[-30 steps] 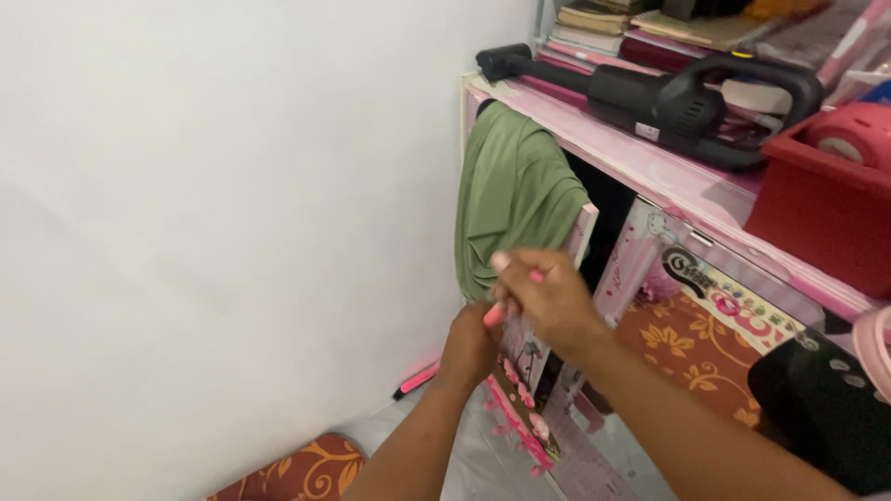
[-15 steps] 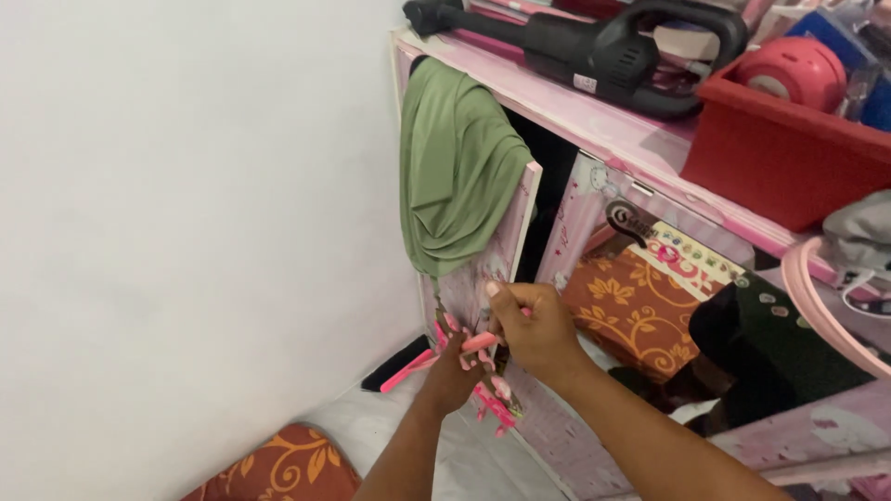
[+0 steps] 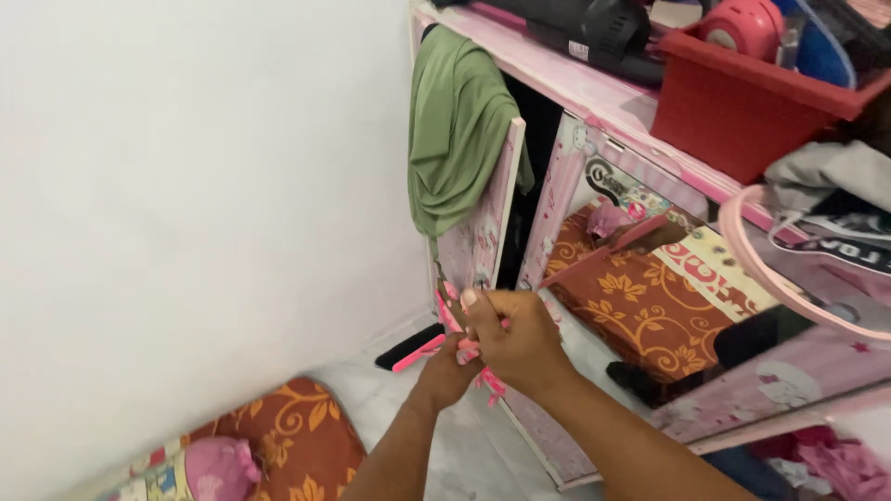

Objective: The person assembles a pink broom by connecting its handle sections and attaching the brush head. The person then moves the assembled broom toward a doorway.

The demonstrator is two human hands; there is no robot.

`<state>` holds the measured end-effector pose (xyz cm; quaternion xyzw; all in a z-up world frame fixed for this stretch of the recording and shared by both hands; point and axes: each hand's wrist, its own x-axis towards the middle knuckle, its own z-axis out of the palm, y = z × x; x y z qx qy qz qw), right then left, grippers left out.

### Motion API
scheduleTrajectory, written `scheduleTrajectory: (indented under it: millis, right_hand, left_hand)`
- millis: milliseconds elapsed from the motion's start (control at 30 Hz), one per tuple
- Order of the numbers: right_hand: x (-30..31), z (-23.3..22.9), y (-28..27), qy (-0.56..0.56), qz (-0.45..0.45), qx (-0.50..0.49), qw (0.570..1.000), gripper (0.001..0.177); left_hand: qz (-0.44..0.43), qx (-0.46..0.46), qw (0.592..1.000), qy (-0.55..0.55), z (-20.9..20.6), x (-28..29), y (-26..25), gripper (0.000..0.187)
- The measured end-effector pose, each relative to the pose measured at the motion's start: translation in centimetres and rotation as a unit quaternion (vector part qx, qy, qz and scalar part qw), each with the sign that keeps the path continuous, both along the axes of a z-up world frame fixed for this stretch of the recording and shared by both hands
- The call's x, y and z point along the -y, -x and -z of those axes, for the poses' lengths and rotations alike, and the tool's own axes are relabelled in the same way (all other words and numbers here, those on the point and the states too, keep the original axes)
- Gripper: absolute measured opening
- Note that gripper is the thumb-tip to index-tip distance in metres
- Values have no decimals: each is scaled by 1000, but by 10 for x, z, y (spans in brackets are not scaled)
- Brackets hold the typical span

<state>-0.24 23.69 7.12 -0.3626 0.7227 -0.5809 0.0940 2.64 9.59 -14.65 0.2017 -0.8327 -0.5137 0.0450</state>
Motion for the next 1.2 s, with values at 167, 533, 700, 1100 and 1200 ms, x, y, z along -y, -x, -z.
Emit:
scheduleTrajectory:
  millis: [167,533,700,1100,1200]
  right_hand:
    - [-38,-34,-18,8,-26,135,990,48]
    - [-74,-82,-34,11,-11,-38,999,48]
    - [-87,-136,-44,28,-40,-1,999,52]
    - [-77,-131,-50,106,-118,-65,985,49]
    - [-64,-112,-52,33,-134,17,990,46]
  left_hand:
    - [-28,-23,999,7,-17,-51,-21,65]
    - [-44,-14,999,-8,-93,-124,-72,44]
    - [-64,-11,987,144,-150,-133,-83,48]
    - [-107,-109,962,226,-117,-62,-59,49]
    - [-133,101,973,159,-162,-63,-58,57]
